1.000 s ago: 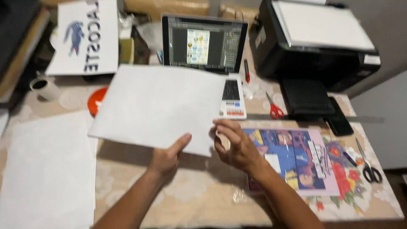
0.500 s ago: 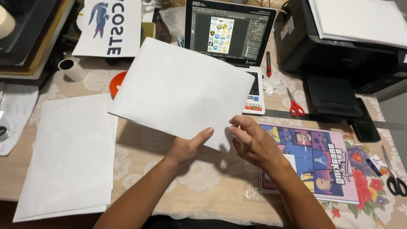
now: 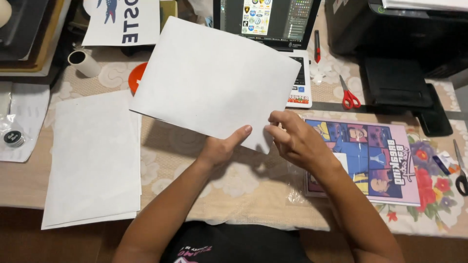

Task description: The person sits at a table and peels small white stickers from a sheet, placing them into a red bowl. They handle a white sheet of paper, folding and unfolding it, and continue peeling stickers throughout the video.

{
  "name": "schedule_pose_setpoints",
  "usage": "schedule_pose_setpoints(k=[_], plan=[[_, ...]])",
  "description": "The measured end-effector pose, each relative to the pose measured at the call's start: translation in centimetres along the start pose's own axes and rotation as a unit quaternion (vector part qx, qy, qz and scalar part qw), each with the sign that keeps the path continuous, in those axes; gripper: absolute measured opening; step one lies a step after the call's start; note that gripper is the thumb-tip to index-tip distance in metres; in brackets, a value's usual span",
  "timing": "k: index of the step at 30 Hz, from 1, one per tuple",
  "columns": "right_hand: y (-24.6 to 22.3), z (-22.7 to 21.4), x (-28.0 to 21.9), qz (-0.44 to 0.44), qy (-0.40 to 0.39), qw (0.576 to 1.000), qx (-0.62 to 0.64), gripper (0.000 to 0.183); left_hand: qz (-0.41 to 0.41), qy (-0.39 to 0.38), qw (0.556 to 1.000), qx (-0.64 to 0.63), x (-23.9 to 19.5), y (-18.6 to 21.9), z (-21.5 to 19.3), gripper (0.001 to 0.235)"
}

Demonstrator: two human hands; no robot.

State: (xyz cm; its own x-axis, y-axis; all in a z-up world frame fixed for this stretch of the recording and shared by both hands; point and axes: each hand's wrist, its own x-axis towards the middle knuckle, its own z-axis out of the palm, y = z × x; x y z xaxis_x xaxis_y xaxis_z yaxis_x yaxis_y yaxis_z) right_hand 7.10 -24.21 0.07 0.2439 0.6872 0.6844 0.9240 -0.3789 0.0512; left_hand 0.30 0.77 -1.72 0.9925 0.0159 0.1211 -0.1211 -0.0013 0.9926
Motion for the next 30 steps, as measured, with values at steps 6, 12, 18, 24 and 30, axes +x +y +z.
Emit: schedule_pose_setpoints(k=[6,12,18,24,30], plan=[[-0.1,-1.2,0.6,0.031,-0.073,0.997,0.025,0.058,-0.028,-0.023,0.999,0.038,0.4,2.9,-0.3,0.063],[-1.0,-3.3,1.8,0.070,-0.122,0.988,0.060,0.050,-0.046,-0.035,0.998,0.040,0.4,2.5,-0.4,0.065],[0.6,-2.6,0.9,0.053,-0.062,0.995,0.060,0.062,-0.045,-0.038,0.997,0.041,-1.6,-2.2,-1.6,0.055],[0.3,-3.1,1.5,0.058,-0.027,0.993,0.098,0.058,-0.043,-0.031,0.998,0.032,-1.6,-2.4,-1.8,0.061],[0.5,-2.7,1.5,0.032,-0.049,0.997,0.056,0.041,-0.031,-0.031,0.998,0.048,-1.6,-1.4,-1.6,0.057]])
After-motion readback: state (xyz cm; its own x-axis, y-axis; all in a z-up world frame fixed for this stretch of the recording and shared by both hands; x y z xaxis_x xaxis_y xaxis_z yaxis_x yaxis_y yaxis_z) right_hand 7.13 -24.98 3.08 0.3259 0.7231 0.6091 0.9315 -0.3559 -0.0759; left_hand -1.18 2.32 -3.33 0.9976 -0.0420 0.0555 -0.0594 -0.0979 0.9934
